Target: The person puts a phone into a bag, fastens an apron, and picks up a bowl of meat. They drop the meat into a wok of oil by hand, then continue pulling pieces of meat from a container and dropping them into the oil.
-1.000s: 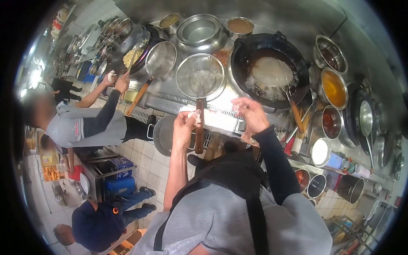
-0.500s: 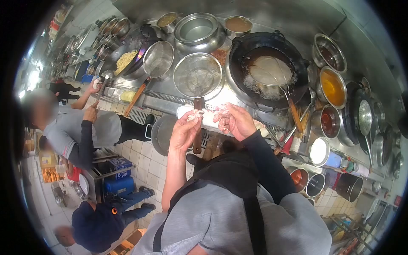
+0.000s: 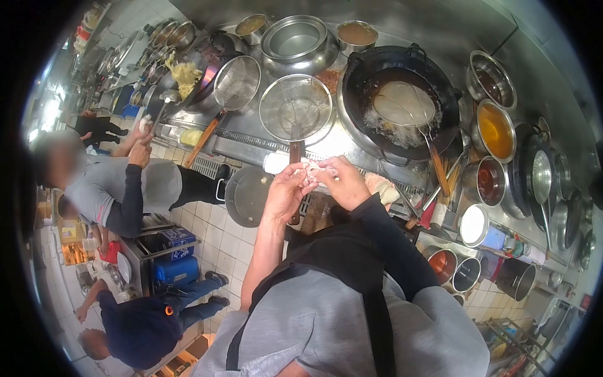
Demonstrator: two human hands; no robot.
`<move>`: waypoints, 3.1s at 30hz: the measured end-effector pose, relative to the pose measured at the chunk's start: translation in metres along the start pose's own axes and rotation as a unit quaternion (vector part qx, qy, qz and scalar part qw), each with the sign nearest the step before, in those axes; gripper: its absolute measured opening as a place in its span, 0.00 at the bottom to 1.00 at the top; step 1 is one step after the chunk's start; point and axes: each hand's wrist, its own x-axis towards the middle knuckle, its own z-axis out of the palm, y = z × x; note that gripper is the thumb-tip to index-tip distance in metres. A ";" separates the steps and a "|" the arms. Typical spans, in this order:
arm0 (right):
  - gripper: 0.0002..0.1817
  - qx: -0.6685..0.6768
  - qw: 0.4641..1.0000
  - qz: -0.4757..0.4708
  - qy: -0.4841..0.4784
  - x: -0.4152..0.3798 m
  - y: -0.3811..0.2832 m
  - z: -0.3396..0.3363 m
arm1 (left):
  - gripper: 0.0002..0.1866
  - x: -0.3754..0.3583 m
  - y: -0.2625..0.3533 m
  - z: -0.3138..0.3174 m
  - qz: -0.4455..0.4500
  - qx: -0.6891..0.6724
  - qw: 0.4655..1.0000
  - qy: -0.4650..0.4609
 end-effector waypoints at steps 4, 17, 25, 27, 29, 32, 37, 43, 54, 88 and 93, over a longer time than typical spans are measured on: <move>0.15 -0.078 0.994 -0.072 -0.025 0.000 -0.015 -0.001 | 0.11 0.002 -0.002 0.005 0.000 0.023 0.999 0.026; 0.12 0.181 0.956 0.206 -0.109 0.014 -0.003 -0.005 | 0.13 -0.001 0.005 -0.003 0.037 0.177 0.983 -0.016; 0.10 0.058 0.991 0.055 -0.106 0.013 0.007 0.008 | 0.18 -0.008 0.001 0.009 0.112 0.317 0.941 0.049; 0.10 0.064 0.988 0.074 -0.121 0.012 0.001 -0.001 | 0.17 -0.010 0.008 0.010 0.106 0.353 0.928 0.054; 0.09 0.094 0.980 0.110 -0.136 0.012 -0.002 -0.008 | 0.16 -0.010 0.008 0.010 0.106 0.334 0.936 0.042; 0.08 0.250 0.937 0.190 -0.156 0.006 0.004 -0.013 | 0.15 -0.011 0.007 0.015 0.095 0.262 0.960 0.022; 0.09 0.564 0.773 0.246 -0.155 -0.003 0.016 -0.013 | 0.16 -0.007 0.003 0.007 0.046 0.017 0.996 -0.077; 0.08 0.478 0.831 0.270 -0.092 0.005 -0.012 -0.024 | 0.17 -0.012 0.016 0.012 -0.005 0.012 0.997 -0.081; 0.07 0.324 0.922 0.185 -0.103 -0.001 -0.001 -0.002 | 0.10 -0.015 0.009 0.028 0.102 0.378 0.920 0.008; 0.06 0.542 0.814 0.188 0.095 -0.003 0.023 -0.074 | 0.12 -0.019 0.025 -0.040 0.034 -0.067 0.996 0.051; 0.06 0.414 0.884 0.189 0.105 -0.008 0.031 -0.076 | 0.10 -0.013 0.015 -0.034 0.037 -0.058 0.996 0.056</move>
